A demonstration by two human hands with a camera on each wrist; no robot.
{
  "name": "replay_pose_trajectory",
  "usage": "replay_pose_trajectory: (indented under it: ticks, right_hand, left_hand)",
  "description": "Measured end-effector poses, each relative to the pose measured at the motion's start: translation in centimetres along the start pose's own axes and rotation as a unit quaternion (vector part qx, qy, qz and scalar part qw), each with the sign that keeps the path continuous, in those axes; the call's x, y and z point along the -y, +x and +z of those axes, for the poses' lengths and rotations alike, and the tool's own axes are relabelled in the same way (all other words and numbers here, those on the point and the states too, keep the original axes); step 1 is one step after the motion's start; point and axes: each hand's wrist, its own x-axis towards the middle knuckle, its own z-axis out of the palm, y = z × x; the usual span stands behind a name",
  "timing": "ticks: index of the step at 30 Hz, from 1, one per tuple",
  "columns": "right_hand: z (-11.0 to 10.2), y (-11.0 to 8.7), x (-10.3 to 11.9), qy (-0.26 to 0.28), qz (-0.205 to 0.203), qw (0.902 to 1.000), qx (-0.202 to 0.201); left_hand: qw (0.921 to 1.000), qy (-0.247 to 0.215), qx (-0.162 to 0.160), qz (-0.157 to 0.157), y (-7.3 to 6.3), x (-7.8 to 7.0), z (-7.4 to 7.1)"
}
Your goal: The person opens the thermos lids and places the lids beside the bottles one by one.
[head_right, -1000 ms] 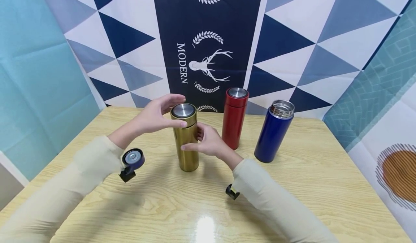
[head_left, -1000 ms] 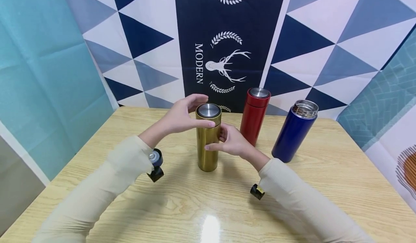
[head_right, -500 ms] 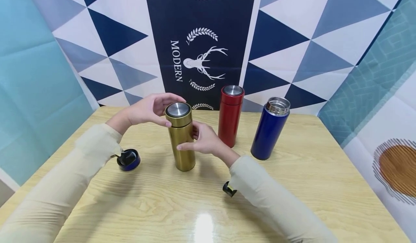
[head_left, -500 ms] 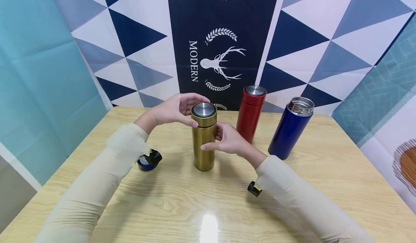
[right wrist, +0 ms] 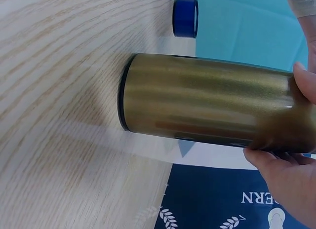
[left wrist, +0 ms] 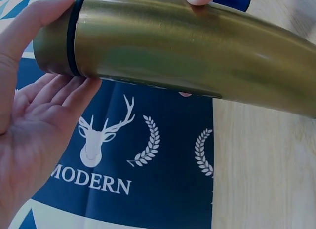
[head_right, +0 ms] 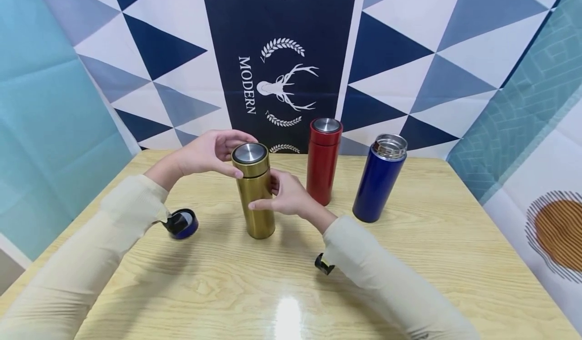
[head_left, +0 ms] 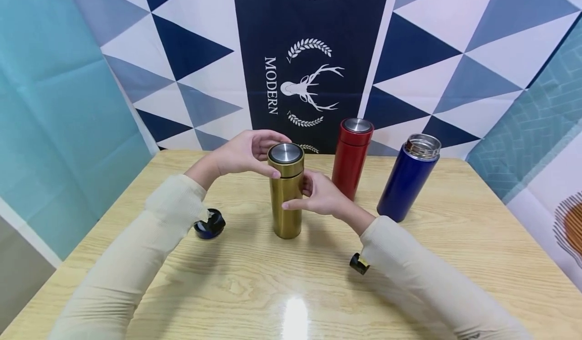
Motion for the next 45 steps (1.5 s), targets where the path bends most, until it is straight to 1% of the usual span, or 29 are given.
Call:
replay_pose_trajectory:
  ticks: [6,12,16,20,23,30,32,34,36,38,41,43,45]
  right_hand:
    - [0.0,0.1,-0.1,0.002,0.006,1.0,-0.004]
    - [0.1,0.1,-0.2,0.004,0.006,1.0,-0.006]
    - [0.3,0.1,-0.3,0.008,0.002,1.0,-0.006]
    - [0.3,0.1,-0.3,0.007,0.0,0.9999,-0.008]
    - [0.3,0.1,-0.3,0.007,0.002,0.9999,-0.01]
    - [0.4,0.1,-0.3,0.005,0.002,0.9999,-0.01]
    - [0.3,0.1,-0.2,0.004,0.002,0.9999,-0.01]
    - [0.3,0.0,-0.2,0.004,0.004,0.9999,-0.01]
    - [0.2,-0.1,-0.2,0.004,0.006,0.9999,-0.01]
    - [0.2,-0.1,-0.2,0.006,0.007,0.9999,-0.01]
    - [0.3,-0.1,-0.2,0.007,0.004,0.9999,-0.009]
    - [0.3,-0.1,-0.2,0.008,0.002,0.9999,-0.008]
    - [0.4,0.0,-0.2,0.009,-0.001,0.9999,-0.006]
  left_hand:
    - [0.9998,0.002,-0.017,-0.008,-0.1,-0.5,0.4]
    - [0.9981,0.014,-0.052,-0.031,-0.6,-0.7,1.0]
    - [0.9951,0.022,-0.081,-0.052,-1.0,-1.0,1.6]
    - [0.9903,0.038,-0.115,-0.069,-1.3,-1.5,2.3]
    - [0.9874,0.05,-0.132,-0.072,-1.3,-1.7,2.6]
    - [0.9822,0.067,-0.158,-0.075,-1.4,-1.8,3.1]
    - [0.979,0.078,-0.172,-0.078,-1.5,-1.9,3.3]
    - [0.9741,0.098,-0.187,-0.08,-1.6,-2.0,3.7]
    - [0.9669,0.127,-0.206,-0.08,-1.7,-2.2,4.1]
    - [0.958,0.157,-0.227,-0.078,-1.9,-2.4,4.6]
    - [0.9474,0.188,-0.249,-0.07,-2.2,-2.6,5.0]
    - [0.9438,0.2,-0.255,-0.067,-2.3,-2.5,5.1]
    - [0.9448,0.203,-0.248,-0.066,-2.4,-2.3,4.9]
